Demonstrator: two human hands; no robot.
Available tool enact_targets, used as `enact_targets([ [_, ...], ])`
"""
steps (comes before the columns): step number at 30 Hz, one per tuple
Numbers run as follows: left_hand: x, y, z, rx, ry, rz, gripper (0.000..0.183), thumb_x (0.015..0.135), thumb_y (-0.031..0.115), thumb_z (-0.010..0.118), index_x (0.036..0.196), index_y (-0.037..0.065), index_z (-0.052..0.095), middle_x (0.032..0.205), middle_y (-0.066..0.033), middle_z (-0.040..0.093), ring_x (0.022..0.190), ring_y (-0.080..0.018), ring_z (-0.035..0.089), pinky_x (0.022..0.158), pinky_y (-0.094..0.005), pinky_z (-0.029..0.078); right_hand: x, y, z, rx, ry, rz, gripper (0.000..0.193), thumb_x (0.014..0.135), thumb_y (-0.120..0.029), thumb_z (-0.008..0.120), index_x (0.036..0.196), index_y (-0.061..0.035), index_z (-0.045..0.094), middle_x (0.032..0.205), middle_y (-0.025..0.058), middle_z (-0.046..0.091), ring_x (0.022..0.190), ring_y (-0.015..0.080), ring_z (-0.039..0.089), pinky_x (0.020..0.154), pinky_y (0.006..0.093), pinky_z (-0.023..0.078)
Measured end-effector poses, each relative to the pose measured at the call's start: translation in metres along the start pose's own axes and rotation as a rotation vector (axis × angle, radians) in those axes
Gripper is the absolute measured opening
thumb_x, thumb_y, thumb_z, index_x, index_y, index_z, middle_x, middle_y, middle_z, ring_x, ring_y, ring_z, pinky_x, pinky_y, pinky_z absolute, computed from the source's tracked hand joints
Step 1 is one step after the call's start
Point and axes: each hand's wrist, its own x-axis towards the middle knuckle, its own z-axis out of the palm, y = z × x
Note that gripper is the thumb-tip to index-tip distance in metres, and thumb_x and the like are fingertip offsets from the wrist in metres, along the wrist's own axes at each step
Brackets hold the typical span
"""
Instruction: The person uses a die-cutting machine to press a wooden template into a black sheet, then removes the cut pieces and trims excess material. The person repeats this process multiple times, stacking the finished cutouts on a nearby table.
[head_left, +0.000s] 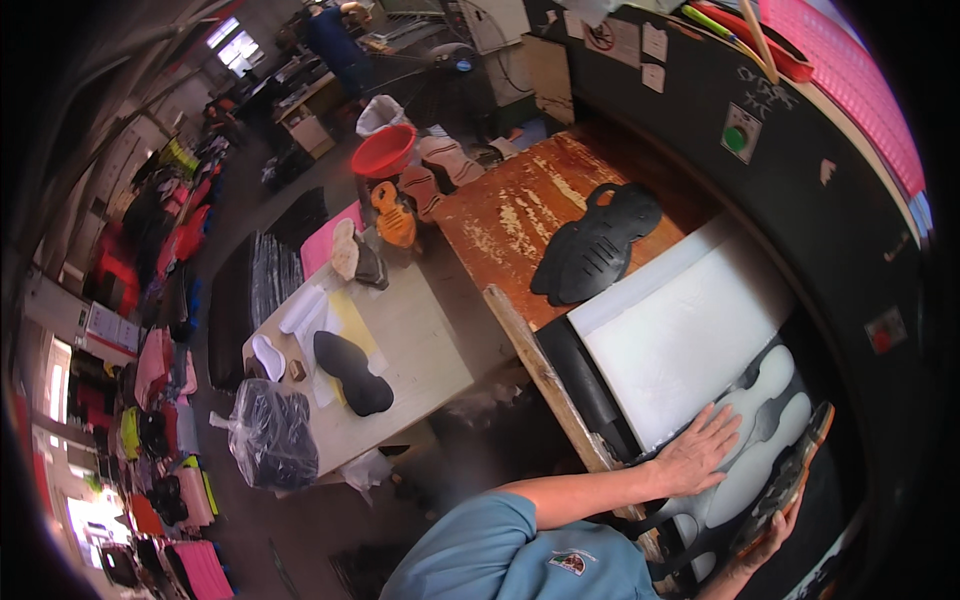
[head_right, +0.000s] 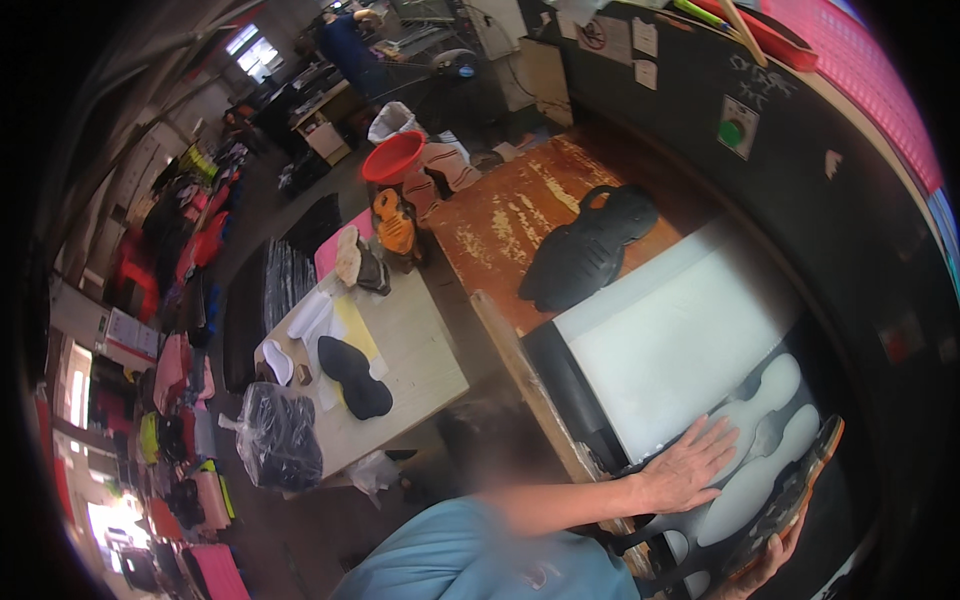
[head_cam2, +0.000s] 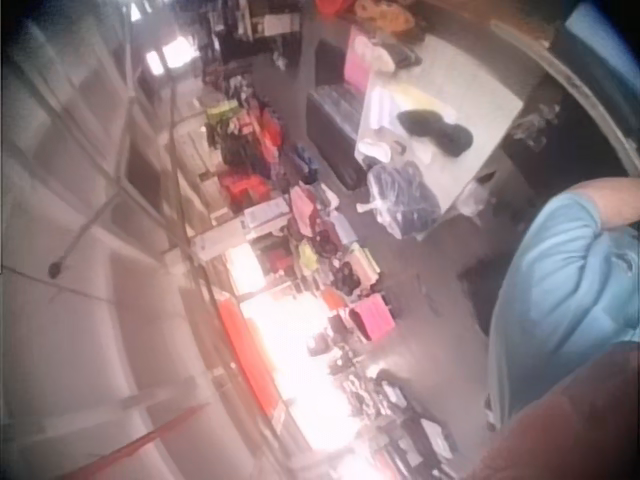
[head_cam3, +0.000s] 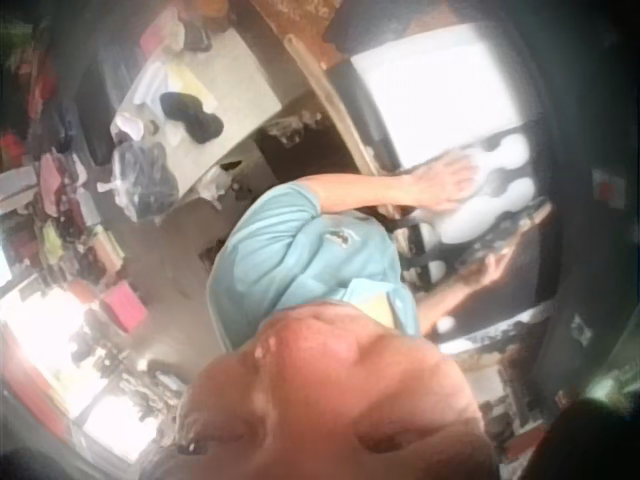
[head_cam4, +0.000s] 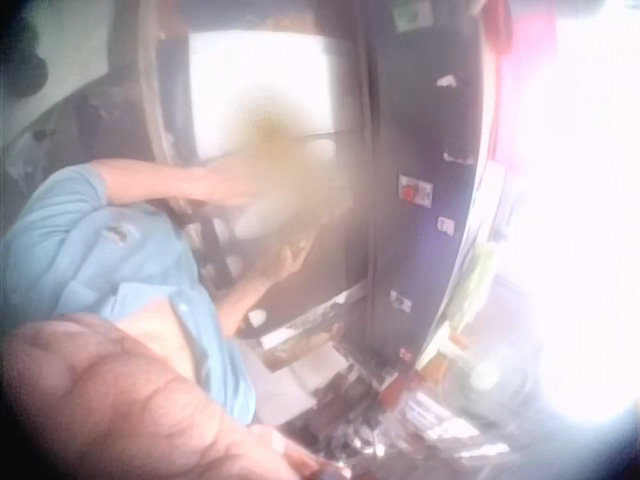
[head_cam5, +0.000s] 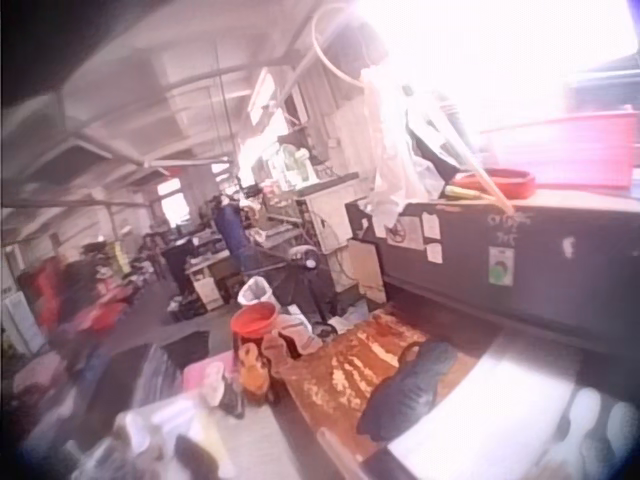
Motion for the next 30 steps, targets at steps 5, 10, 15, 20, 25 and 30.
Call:
enact_targets([
  [5, 0.001, -0.006, -0.001, -0.058, -0.011, -0.008, 0.075, 0.098, 0.042, 0.072, 0.151, -0.007, 0.053, 0.168, -0.0229, 0.040, 0.162, -0.0415, 0.026, 0.134, -0.0603, 0.014, -0.002, -0.017, -0.006, -0.117, -0.007, -0.085, 0.065, 0.091, -0.025, 0.075, 0.145, 0.0051, 0.054, 0.138, 0.0180, 0.064, 0.120, 0.0306, 0.065, 0.103, 0.0397, 0.050],
  [10, 0.003, -0.008, -0.001, -0.051, -0.032, -0.005, 0.074, 0.097, 0.041, 0.072, 0.152, -0.006, 0.054, 0.167, -0.0231, 0.041, 0.163, -0.0418, 0.025, 0.134, -0.0605, 0.012, 0.001, -0.013, -0.028, -0.300, 0.076, -0.147, 0.064, 0.088, -0.015, 0.076, 0.145, 0.0048, 0.055, 0.138, 0.0176, 0.064, 0.118, 0.0296, 0.066, 0.102, 0.0386, 0.051],
  [15, 0.002, -0.011, -0.020, -0.096, -0.021, 0.012, 0.074, 0.090, 0.035, 0.077, 0.148, -0.007, 0.057, 0.159, -0.0288, 0.050, 0.155, -0.0456, 0.038, 0.131, -0.0628, 0.021, -0.014, -0.006, -0.024, -1.003, 0.191, -0.138, 0.073, 0.076, 0.002, 0.077, 0.147, -0.0007, 0.060, 0.150, 0.0120, 0.056, 0.130, 0.0294, 0.062, 0.107, 0.0391, 0.053],
  [20, 0.001, 0.000, -0.023, 0.025, 0.030, 0.128, 0.068, 0.092, 0.028, 0.080, 0.145, -0.007, 0.058, 0.157, -0.0296, 0.051, 0.153, -0.0513, 0.039, 0.126, -0.0682, 0.026, -0.022, 0.004, -0.012, -1.281, 0.143, -0.256, 0.081, 0.067, -0.035, 0.081, 0.137, 0.0039, 0.068, 0.157, 0.0296, 0.046, 0.134, 0.0482, 0.048, 0.110, 0.0527, 0.048],
  [25, 0.017, 0.041, 0.007, -0.176, -0.132, 0.224, 0.064, 0.094, 0.027, 0.081, 0.145, -0.003, 0.060, 0.160, -0.0254, 0.050, 0.155, -0.0476, 0.039, 0.126, -0.0664, 0.028, -0.012, -0.002, -0.009, -1.232, 0.147, -0.264, 0.081, 0.063, -0.028, 0.083, 0.137, 0.0039, 0.069, 0.151, 0.0322, 0.048, 0.126, 0.0463, 0.052, 0.107, 0.0530, 0.051],
  [30, 0.020, 0.045, 0.009, -0.042, -0.196, 0.259, 0.062, 0.091, 0.027, 0.084, 0.143, -0.001, 0.063, 0.162, -0.0211, 0.050, 0.156, -0.0434, 0.040, 0.126, -0.0658, 0.028, -0.008, -0.011, -0.007, -1.160, 0.137, -0.240, 0.081, 0.062, -0.026, 0.083, 0.138, 0.0005, 0.070, 0.152, 0.0340, 0.048, 0.129, 0.0475, 0.052, 0.108, 0.0534, 0.051],
])
